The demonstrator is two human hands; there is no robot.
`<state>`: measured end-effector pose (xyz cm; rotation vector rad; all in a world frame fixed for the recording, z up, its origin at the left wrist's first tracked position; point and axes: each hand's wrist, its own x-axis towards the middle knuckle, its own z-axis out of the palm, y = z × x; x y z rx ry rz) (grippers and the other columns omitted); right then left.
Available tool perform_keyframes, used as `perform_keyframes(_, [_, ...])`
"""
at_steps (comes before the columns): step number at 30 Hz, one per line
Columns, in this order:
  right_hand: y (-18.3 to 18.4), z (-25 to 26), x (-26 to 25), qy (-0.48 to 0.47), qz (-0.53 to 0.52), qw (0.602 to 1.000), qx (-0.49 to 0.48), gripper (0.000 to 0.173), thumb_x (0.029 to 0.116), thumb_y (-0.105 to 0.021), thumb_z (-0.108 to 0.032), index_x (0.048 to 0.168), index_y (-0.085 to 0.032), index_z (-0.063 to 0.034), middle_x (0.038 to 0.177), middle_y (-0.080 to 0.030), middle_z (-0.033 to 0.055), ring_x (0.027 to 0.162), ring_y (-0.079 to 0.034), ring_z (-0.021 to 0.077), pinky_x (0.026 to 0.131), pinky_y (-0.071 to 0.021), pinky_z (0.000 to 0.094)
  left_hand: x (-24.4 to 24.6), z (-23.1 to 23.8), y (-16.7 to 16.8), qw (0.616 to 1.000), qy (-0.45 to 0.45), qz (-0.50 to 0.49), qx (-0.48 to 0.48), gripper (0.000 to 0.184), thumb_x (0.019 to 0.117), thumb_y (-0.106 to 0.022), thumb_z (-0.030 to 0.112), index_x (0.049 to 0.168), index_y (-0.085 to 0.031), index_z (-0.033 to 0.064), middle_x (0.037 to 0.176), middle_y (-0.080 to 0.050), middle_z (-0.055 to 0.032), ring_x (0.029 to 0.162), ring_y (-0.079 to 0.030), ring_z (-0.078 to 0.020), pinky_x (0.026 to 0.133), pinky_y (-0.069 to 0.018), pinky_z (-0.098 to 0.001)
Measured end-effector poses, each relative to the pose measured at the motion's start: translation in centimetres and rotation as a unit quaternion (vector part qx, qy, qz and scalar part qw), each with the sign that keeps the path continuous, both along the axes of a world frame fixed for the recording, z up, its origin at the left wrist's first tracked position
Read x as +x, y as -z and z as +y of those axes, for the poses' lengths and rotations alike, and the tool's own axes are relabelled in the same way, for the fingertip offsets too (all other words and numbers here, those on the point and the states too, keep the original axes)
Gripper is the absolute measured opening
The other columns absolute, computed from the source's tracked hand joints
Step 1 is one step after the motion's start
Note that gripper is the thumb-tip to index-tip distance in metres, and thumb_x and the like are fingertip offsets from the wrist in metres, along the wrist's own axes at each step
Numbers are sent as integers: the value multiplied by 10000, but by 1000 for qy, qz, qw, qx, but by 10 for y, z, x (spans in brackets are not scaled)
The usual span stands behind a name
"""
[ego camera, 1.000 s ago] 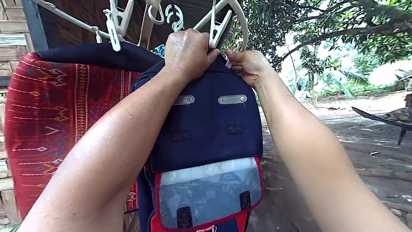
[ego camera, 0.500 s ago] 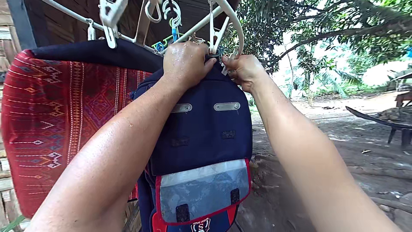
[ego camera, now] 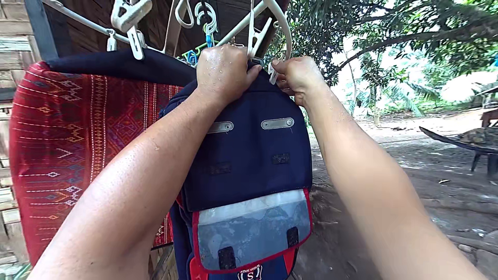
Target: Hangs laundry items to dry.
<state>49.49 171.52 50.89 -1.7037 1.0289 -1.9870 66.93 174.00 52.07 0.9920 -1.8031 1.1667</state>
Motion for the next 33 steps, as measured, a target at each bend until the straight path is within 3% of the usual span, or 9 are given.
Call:
perform_keyframes(5, [0, 1, 5, -36, -18, 999, 10, 293, 1011, -639, -221, 1242, -588, -48, 1005, -671, 93, 835, -656, 166, 740, -546, 348, 3, 10, 6, 1000, -2, 0, 9, 473, 1046, -512, 436, 1050, -708, 5, 988, -711, -271, 984, -690, -481, 793, -481, -665])
perform_keyframes(12, [5, 7, 10, -72, -48, 996, -16, 158, 1018, -620, -164, 1121, -582, -50, 842, -611, 43, 661, -577, 109, 623, -507, 278, 7, 22, 10, 1000, -7, 0, 20, 474, 1050, -508, 444, 1097, -722, 24, 1007, -717, -261, 995, -692, -470, 810, -482, -660])
perform_keyframes(17, [9, 9, 9, -93, -62, 994, -12, 206, 1013, -630, -166, 1176, -584, -48, 892, -640, 62, 715, -623, 129, 656, -535, 296, 9, 26, 15, 1000, -7, 4, 24, 474, 1044, -515, 449, 1105, -723, 27, 1002, -721, -255, 989, -695, -466, 808, -486, -657])
perform_keyframes(24, [15, 14, 12, -108, -80, 991, -21, 150, 1023, -606, -132, 1138, -562, -48, 841, -618, 48, 653, -595, 111, 604, -518, 271, 14, 25, 25, 1000, 11, -1, 7, 479, 1036, -525, 454, 1083, -732, 25, 967, -726, -240, 947, -708, -444, 780, -500, -637])
perform_keyframes(27, [13, 22, 11, -119, -107, 987, -30, 219, 1065, -536, -109, 1257, -500, -11, 899, -607, 86, 693, -658, 140, 638, -598, 286, 19, 24, 35, 1000, 29, -8, 0, 466, 1032, -532, 436, 1035, -721, 10, 926, -722, -238, 908, -711, -444, 748, -501, -630])
perform_keyframes(30, [8, 25, 3, -121, -108, 986, -41, 222, 1067, -530, -107, 1265, -486, -18, 899, -605, 77, 686, -653, 130, 632, -593, 273, 23, 22, 48, 999, 47, -15, -5, 459, 1031, -540, 429, 1025, -723, 8, 889, -718, -230, 856, -712, -437, 710, -501, -621])
perform_keyframes(33, [4, 25, -5, -106, -83, 990, -47, 260, 1083, -491, -127, 1317, -478, -14, 931, -626, 78, 705, -661, 140, 663, -594, 279, 22, 26, 62, 998, 56, -15, 17, 476, 1030, -534, 449, 1064, -730, 17, 938, -727, -245, 901, -710, -463, 742, -501, -660])
